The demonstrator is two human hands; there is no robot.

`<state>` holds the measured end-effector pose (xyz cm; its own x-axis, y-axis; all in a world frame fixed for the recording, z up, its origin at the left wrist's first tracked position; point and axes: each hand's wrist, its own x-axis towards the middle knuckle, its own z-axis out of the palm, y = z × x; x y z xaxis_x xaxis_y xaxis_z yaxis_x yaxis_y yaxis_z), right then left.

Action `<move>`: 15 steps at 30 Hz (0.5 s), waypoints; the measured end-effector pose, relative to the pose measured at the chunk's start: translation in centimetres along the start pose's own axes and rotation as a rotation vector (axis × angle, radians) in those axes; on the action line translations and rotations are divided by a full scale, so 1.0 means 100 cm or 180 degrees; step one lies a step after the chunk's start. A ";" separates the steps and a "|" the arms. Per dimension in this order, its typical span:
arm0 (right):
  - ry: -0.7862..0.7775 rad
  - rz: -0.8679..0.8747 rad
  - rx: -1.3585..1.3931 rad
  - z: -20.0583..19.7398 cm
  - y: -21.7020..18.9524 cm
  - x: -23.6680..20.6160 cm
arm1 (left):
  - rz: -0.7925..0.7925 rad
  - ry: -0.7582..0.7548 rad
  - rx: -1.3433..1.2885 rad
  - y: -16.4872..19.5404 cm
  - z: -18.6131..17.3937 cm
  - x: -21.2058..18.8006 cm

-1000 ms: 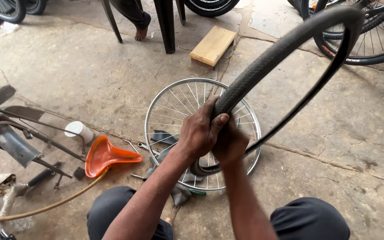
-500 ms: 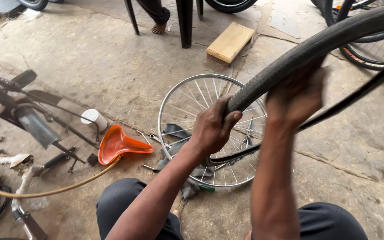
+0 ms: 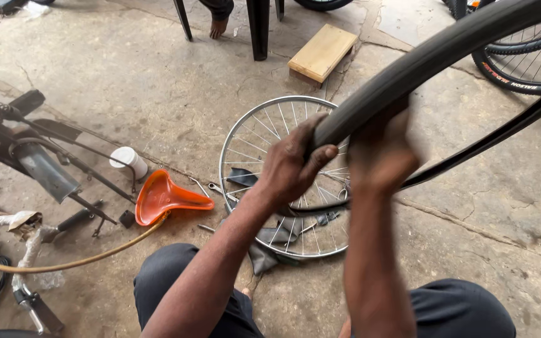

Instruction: The person removes a bicycle tire from the rim, inspects the inner tube, and then reassembles the tire onto the rim by hand. The person uses tire levers to pry the tire off and on.

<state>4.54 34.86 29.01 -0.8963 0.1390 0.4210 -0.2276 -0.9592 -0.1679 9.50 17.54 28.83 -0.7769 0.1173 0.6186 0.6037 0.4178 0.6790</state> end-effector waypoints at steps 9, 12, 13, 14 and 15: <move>-0.0422 0.0170 0.0082 -0.032 0.004 0.004 | -0.0429 -0.0088 0.0074 -0.021 0.003 0.000; 0.0601 0.1041 -0.0750 -0.062 0.059 -0.068 | -0.0286 0.0122 0.0127 -0.015 0.004 0.002; 0.0096 0.1050 -0.0834 -0.069 0.069 -0.091 | -0.0445 0.0089 0.0143 -0.013 0.005 0.004; 0.0207 0.1063 -0.1228 -0.075 0.077 -0.106 | -0.0599 0.0060 0.0164 -0.011 0.005 0.006; 0.0314 0.1080 -0.1620 -0.078 0.081 -0.112 | -0.0526 0.0066 0.0107 -0.009 0.005 0.009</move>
<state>9.80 27.43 15.97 -0.9760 -0.1078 0.1893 -0.0548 -0.7194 -0.6924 8.20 17.66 28.56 -0.8610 0.0259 0.5080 0.4615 0.4596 0.7588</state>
